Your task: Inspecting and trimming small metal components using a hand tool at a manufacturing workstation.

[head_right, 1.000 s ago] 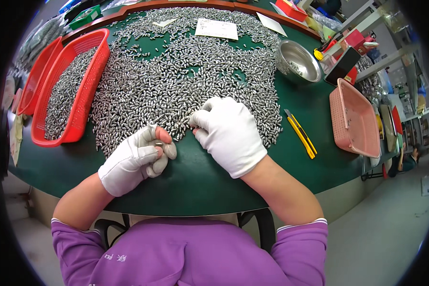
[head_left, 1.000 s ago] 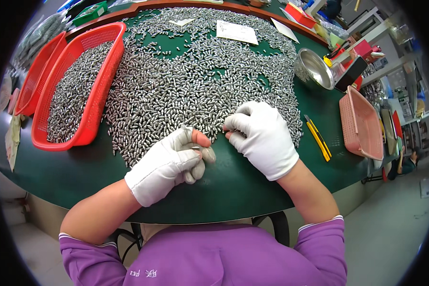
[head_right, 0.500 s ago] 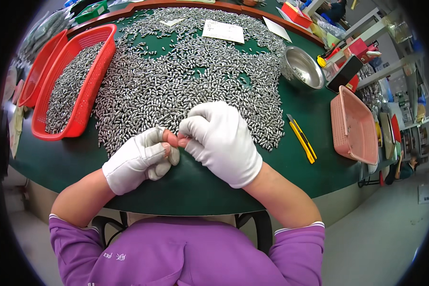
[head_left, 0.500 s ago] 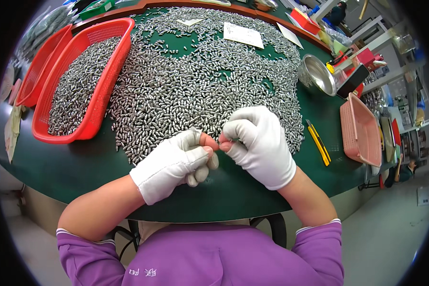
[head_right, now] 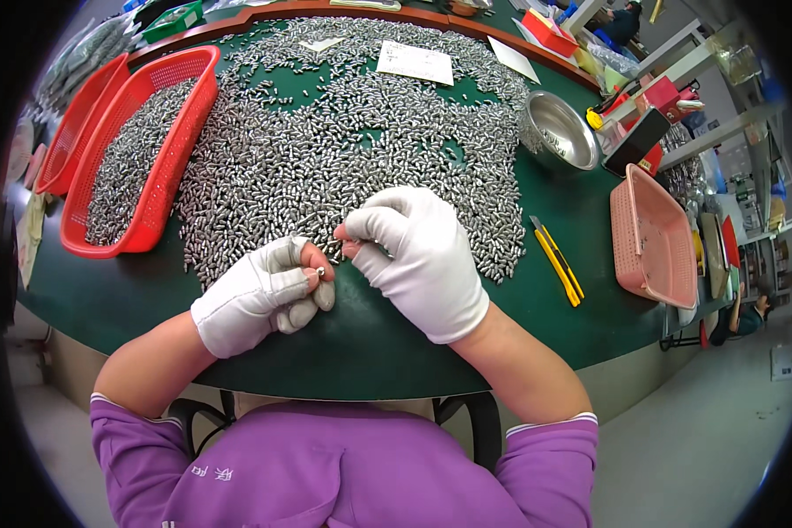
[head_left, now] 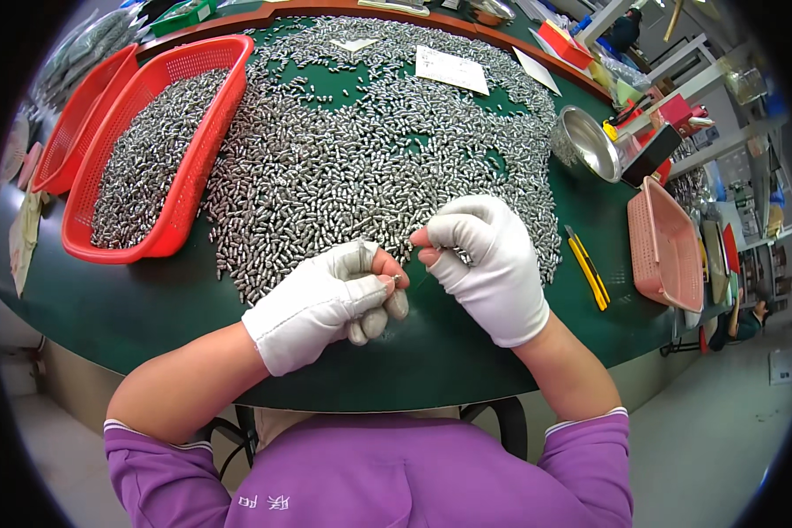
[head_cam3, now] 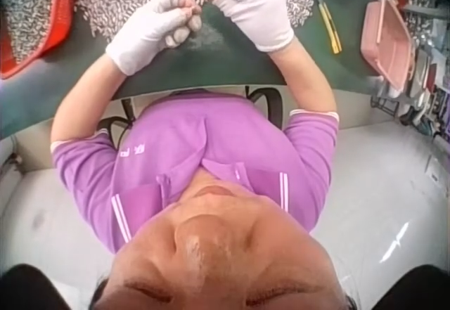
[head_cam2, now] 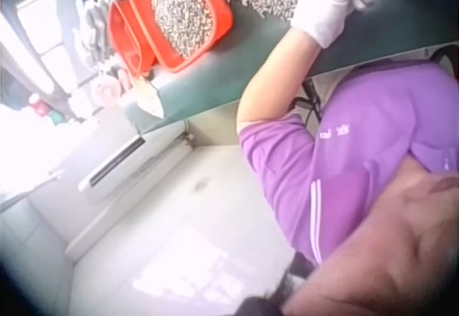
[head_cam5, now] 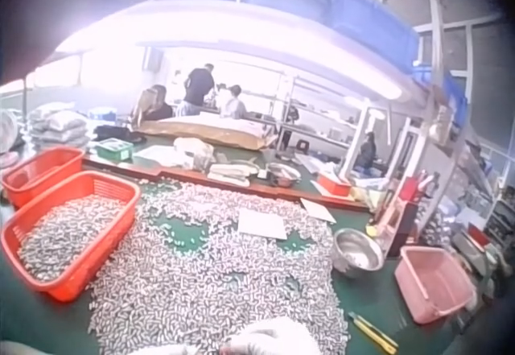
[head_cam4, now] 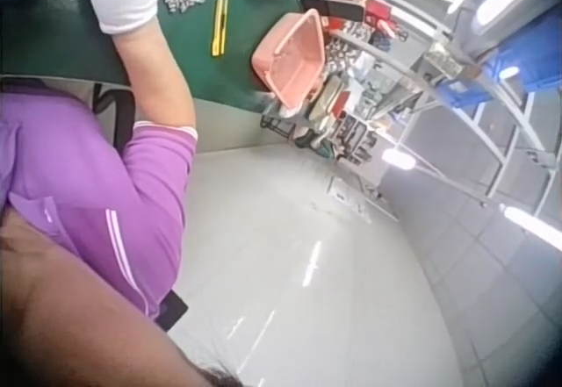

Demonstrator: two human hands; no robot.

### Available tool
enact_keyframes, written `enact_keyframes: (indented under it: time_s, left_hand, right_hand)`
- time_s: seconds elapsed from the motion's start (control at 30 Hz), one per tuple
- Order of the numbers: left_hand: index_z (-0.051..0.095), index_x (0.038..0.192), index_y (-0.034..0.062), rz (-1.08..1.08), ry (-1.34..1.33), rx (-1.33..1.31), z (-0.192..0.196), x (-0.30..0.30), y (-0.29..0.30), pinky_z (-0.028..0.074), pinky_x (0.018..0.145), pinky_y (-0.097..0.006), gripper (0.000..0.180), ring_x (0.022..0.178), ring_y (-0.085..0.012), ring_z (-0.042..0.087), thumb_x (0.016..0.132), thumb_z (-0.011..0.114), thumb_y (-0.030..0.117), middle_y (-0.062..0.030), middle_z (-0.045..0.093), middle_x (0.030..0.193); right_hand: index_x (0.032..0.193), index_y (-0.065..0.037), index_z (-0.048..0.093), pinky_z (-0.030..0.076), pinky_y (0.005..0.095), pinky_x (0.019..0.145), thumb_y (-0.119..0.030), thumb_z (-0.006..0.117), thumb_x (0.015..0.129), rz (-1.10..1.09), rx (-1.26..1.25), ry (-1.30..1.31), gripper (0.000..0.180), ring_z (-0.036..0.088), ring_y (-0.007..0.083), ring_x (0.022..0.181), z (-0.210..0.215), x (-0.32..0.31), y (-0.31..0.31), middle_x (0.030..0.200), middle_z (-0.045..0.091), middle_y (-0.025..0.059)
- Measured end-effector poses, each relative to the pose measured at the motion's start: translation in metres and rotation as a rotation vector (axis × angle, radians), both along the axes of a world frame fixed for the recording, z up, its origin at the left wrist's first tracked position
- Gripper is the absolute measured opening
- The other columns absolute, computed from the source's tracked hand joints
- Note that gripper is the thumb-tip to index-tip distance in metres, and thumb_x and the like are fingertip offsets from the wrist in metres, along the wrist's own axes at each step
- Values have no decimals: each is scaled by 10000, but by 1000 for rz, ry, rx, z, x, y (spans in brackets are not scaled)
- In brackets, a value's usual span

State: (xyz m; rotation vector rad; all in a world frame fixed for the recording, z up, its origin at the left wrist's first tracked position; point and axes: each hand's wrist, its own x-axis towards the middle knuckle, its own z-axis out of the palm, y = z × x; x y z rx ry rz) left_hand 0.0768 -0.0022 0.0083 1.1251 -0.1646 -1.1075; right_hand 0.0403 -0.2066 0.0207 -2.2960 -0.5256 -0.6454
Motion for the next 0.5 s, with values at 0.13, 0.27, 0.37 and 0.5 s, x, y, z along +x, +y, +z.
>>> enact_keyframes:
  time_s: [0.13, 0.27, 0.37, 0.5]
  left_hand:
    - [541, 1039, 90, 2, 0, -8, -1, 0, 0, 343, 506, -178, 144, 596, -54, 470, 956, 559, 206, -28, 609, 852]
    - [539, 1051, 72, 12, 23, -46, -3, 0, 1, 366, 527, -183, 167, 605, -62, 490, 965, 546, 215, -35, 613, 867]
    - [525, 1068, 52, -11, 50, -63, -2, 1, 2, 438, 594, -203, 202, 665, -81, 545, 973, 537, 230, -51, 615, 902]
    - [500, 1106, 27, -55, 80, -98, -4, 1, 1, 532, 762, -281, 250, 830, -146, 620, 979, 531, 240, -87, 605, 989]
  right_hand:
    - [837, -84, 672, 483, 325, 698, -13, 763, 690, -54, -59, 44, 187, 591, 217, 803, -4, -1, -3, 847, 615, 50]
    - [845, -90, 675, 480, 328, 696, -20, 764, 686, -49, -62, 52, 195, 591, 219, 803, -5, -1, -4, 844, 614, 50]
    - [851, -102, 670, 473, 336, 679, -58, 780, 664, 132, -25, 75, 222, 593, 231, 778, 3, -4, -2, 845, 615, 54]
    - [850, -92, 640, 480, 354, 690, -50, 776, 662, 242, -52, 180, 236, 593, 258, 801, 7, -6, 3, 893, 625, 66]
